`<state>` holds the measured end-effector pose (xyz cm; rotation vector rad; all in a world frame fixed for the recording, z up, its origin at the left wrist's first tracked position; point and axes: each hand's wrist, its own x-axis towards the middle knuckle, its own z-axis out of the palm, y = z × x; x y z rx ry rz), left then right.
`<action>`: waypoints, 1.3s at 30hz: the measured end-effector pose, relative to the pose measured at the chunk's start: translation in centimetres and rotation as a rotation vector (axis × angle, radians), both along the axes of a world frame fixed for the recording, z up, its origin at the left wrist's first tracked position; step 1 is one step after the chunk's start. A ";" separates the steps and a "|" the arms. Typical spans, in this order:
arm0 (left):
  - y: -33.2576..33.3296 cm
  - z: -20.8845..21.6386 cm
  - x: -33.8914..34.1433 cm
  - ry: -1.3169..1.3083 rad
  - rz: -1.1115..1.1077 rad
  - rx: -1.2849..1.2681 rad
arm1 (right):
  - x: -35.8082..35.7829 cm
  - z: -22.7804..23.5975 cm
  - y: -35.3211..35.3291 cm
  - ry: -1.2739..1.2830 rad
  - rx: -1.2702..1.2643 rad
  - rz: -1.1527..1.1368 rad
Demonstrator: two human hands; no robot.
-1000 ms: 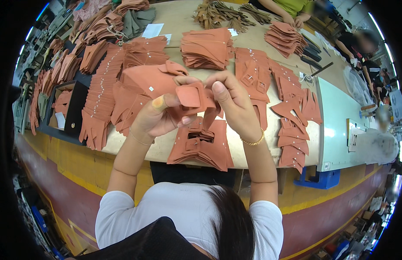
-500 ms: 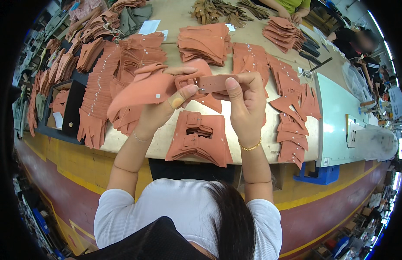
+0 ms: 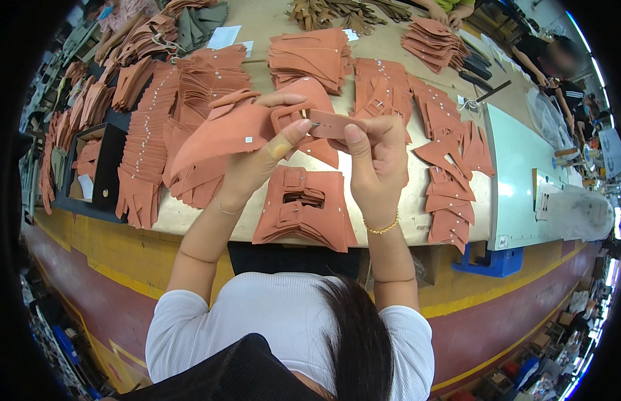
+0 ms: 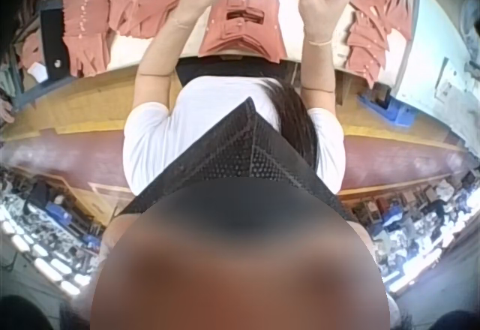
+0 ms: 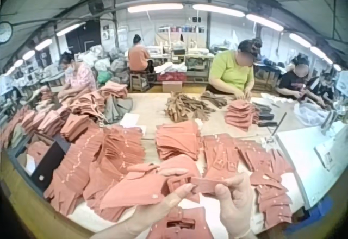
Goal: The person repeatedly picks up reddish-brown leather pieces from a table, aligns them with metal buckles, and secures them with pins. The person stacks the assembled pieces into neat piles on the table.
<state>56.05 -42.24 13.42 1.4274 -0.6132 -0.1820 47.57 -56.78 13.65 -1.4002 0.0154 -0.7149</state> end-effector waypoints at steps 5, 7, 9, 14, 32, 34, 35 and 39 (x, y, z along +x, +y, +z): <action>-0.6 0.3 -0.8 -0.392 0.232 0.281 | -0.3 -1.0 2.0 0.000 -0.801 -0.320; -0.8 0.3 -0.7 -0.428 0.268 0.217 | -0.3 -1.1 2.1 -0.086 -0.831 -0.255; -0.8 0.2 -0.2 -0.243 0.189 0.006 | -0.2 -0.9 1.5 -0.104 -0.503 -0.112; 2.0 -0.2 0.5 0.520 -0.527 -0.164 | 0.0 1.6 -1.8 0.110 -0.476 0.165; 2.7 -0.1 -0.8 0.593 -0.570 -0.092 | 0.6 0.0 -1.0 0.230 -0.229 0.368; 2.5 -0.1 -1.0 0.590 -0.582 -0.114 | 0.8 -0.2 -0.8 0.183 -0.326 0.277; 2.5 0.0 -1.1 0.592 -0.592 -0.123 | 0.9 -0.2 -0.8 0.164 -0.411 0.232; 2.7 0.5 -0.6 0.520 -0.527 0.002 | 1.2 0.3 -1.6 0.095 -0.953 0.048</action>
